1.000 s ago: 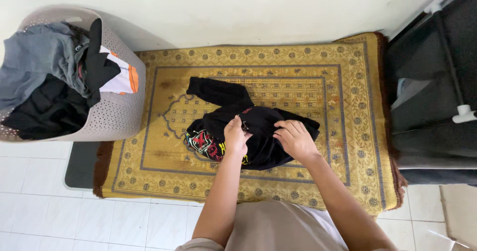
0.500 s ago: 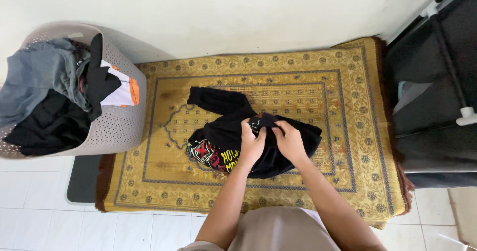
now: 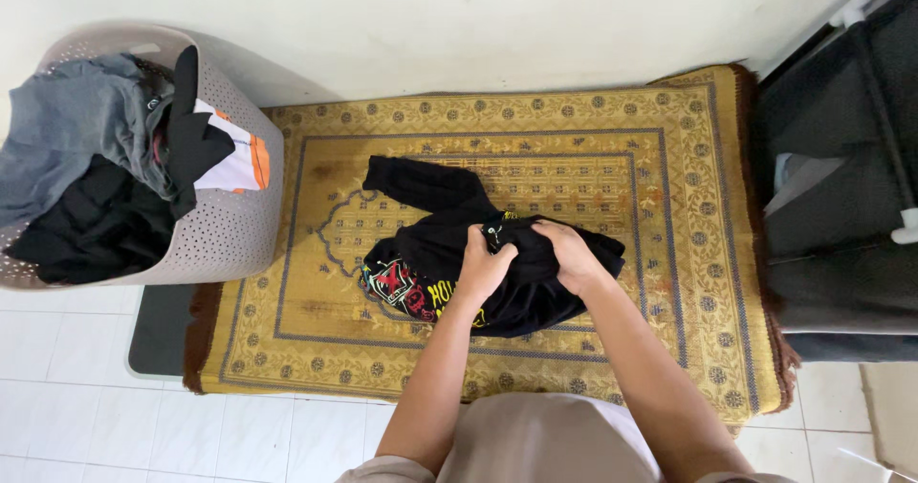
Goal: The person removes a black hoodie from a hanger, places it on a rug, and smooths it out. They then fold the hoodie and place it back on a hanger before hanging it on a clothes rack.
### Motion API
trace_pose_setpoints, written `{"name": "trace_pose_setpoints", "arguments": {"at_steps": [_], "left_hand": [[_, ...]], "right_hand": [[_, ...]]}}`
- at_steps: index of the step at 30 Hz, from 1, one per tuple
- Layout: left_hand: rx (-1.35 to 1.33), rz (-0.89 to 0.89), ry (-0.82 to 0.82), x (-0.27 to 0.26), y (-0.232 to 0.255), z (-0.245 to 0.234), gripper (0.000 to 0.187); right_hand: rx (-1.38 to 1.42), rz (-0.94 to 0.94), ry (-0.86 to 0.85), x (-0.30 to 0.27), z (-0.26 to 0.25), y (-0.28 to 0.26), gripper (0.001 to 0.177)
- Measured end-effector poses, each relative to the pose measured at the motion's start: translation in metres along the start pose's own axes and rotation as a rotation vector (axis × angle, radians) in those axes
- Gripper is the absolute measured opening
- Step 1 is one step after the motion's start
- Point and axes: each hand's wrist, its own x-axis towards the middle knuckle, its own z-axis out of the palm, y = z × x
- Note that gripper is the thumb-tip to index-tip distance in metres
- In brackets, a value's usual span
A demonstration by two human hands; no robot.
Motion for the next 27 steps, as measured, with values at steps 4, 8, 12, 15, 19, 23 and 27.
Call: {"name": "trace_pose_setpoints", "arguments": {"at_steps": [4,8,12,15,19,23,27], "left_hand": [[0.019,0.022,0.042,0.001,0.002,0.005,0.049],[-0.055,-0.048,0.119,0.002,-0.006,0.013,0.037],[-0.265,-0.07,0.193,0.004,-0.023,0.023,0.026],[-0.639,-0.164,0.172,0.008,-0.036,0.026,0.018],[-1.031,-0.419,0.106,0.017,-0.049,0.027,0.013],[-1.095,-0.393,0.084,0.018,-0.053,0.028,0.015],[-1.04,-0.371,0.088,0.016,-0.049,0.026,0.014]], "right_hand": [[-0.027,0.021,-0.091,-0.009,0.0,-0.011,0.027],[-0.298,-0.049,-0.033,-0.003,-0.008,-0.008,0.025],[-0.57,-0.302,-0.016,0.01,-0.021,0.001,0.027],[-0.686,-0.414,0.002,0.019,-0.03,0.012,0.029],[-0.771,-0.527,-0.052,0.034,-0.041,0.034,0.03],[-0.82,-0.555,-0.067,0.044,-0.053,0.059,0.028],[-0.775,-0.547,-0.052,0.05,-0.056,0.072,0.027]]}}
